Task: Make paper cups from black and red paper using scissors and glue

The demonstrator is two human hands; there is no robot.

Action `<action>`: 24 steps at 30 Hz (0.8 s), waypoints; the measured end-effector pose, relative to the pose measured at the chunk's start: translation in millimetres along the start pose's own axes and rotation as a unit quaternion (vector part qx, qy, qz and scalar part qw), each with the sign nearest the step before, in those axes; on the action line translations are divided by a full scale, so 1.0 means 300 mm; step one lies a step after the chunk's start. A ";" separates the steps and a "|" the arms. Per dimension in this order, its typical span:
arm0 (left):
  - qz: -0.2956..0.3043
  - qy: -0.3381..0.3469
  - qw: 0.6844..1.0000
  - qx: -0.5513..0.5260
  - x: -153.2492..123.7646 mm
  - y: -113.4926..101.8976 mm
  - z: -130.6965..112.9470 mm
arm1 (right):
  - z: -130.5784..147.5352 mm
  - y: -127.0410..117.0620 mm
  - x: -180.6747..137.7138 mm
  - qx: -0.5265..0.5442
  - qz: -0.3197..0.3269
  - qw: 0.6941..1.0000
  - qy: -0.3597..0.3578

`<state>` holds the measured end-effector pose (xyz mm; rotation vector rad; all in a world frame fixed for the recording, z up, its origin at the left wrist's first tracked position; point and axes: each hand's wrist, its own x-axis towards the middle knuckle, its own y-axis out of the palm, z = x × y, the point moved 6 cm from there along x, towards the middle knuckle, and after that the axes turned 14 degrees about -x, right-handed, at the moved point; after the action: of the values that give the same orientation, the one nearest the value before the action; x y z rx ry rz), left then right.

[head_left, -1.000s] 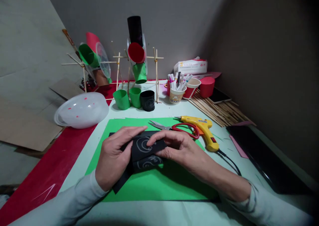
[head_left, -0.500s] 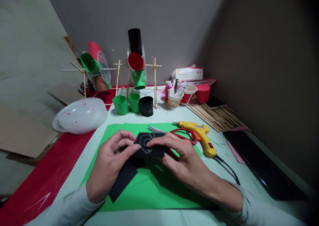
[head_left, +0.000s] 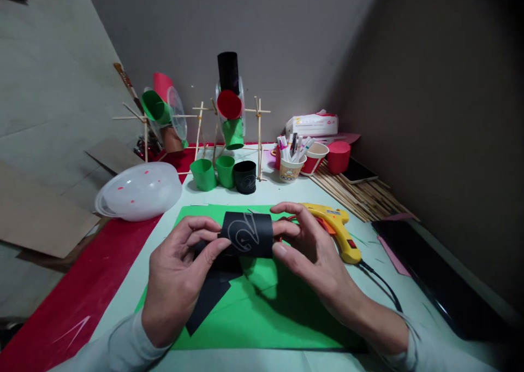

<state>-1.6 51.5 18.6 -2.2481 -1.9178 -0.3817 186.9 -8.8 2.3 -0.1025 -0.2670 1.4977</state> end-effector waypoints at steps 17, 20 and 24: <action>0.002 0.130 0.989 0.071 -0.053 -0.027 0.015 | 0.014 -0.013 -0.001 -0.093 -0.098 0.989 -0.068; 0.034 0.162 0.984 0.066 -0.051 -0.012 0.003 | 0.030 -0.021 -0.015 -0.137 -0.125 0.974 -0.128; 0.103 0.219 0.968 0.068 -0.052 0.020 -0.036 | 0.051 -0.019 -0.034 -0.130 -0.122 0.963 -0.201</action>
<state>1.0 32.6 24.5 -2.0360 -1.4293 -0.6334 188.3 -20.9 17.2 0.0264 -0.7785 1.2223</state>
